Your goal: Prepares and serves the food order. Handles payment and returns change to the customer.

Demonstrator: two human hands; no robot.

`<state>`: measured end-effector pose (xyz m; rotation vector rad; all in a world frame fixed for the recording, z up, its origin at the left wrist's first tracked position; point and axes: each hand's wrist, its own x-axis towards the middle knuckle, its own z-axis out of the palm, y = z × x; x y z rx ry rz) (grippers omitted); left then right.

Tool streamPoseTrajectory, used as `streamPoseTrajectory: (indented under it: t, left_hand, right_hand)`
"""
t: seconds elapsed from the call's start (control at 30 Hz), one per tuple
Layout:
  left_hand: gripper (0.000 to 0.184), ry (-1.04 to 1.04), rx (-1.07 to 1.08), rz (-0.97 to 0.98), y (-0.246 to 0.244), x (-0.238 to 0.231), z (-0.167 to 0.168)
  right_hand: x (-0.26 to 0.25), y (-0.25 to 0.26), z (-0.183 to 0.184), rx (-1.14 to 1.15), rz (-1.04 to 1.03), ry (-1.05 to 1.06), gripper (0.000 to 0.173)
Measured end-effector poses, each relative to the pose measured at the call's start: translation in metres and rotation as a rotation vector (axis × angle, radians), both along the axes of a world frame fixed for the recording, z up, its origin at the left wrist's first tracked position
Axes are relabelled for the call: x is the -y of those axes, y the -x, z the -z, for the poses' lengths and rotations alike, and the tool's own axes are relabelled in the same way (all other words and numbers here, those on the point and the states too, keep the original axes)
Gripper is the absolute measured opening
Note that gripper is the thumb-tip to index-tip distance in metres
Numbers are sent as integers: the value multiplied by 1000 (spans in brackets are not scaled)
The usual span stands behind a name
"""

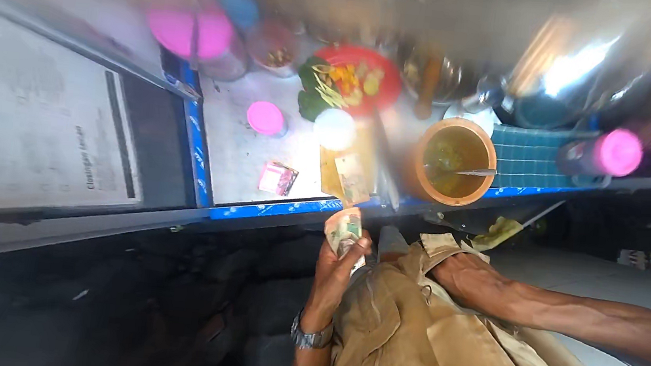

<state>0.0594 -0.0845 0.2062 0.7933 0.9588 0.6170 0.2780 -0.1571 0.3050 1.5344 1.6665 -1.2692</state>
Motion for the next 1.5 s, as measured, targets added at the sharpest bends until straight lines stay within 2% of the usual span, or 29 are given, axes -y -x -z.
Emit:
streamPoseTrajectory:
  t: [0.07,0.1,0.2,0.27,0.33,0.47,0.53,0.7,0.83,1.07,1.13,1.2,1.27,1.4,1.5]
  left_hand:
    - [73,-124,-64,261,-7,-1,-12]
    - [82,-180,-97,392,-15,-1,-18]
    - [72,-255,-224,657,-38,2,-33]
    - [56,-245,-235,696,-45,5,-37]
    - [42,-244,-224,672,-47,9,-40]
    - [39,-288,-259,568,-47,13,-44]
    - [37,-291,-254,498,-45,14,-43]
    - [38,-249,-190,405,-41,17,-42]
    - [39,-261,-183,393,-39,19,-41]
    - [42,-275,-169,401,-35,21,-39]
    - [40,-210,-72,352,-31,19,-35]
    - [35,-46,135,230,-26,13,-30]
    - [41,59,264,158,-22,3,-32]
    - [27,-20,169,124,-27,-4,-41]
    - [14,-1,62,5,-38,0,-46]
  right_hand:
    - [-1,2,-8,-13,9,-57,16]
    - [-2,3,-11,-7,12,-62,17]
    - [-4,3,-13,19,29,-39,23]
    - [0,1,-13,29,45,-38,27]
    - [16,-6,-11,-27,72,-170,26]
    - [36,-22,-24,-184,137,-390,26]
    - [36,-29,-36,-245,252,-357,26]
    - [35,-42,-48,-374,689,-174,15]
    - [35,-49,-48,-515,853,-121,29]
    - [35,-58,-53,-665,874,-330,28]
    - [31,-63,-56,-716,831,-406,29]
    - [21,-66,-62,-763,754,-487,29]
    - [7,-65,-68,-849,669,-565,27]
    - [-23,-48,-68,-1026,482,-609,24]
    - [-41,-30,-53,-900,348,-596,24]
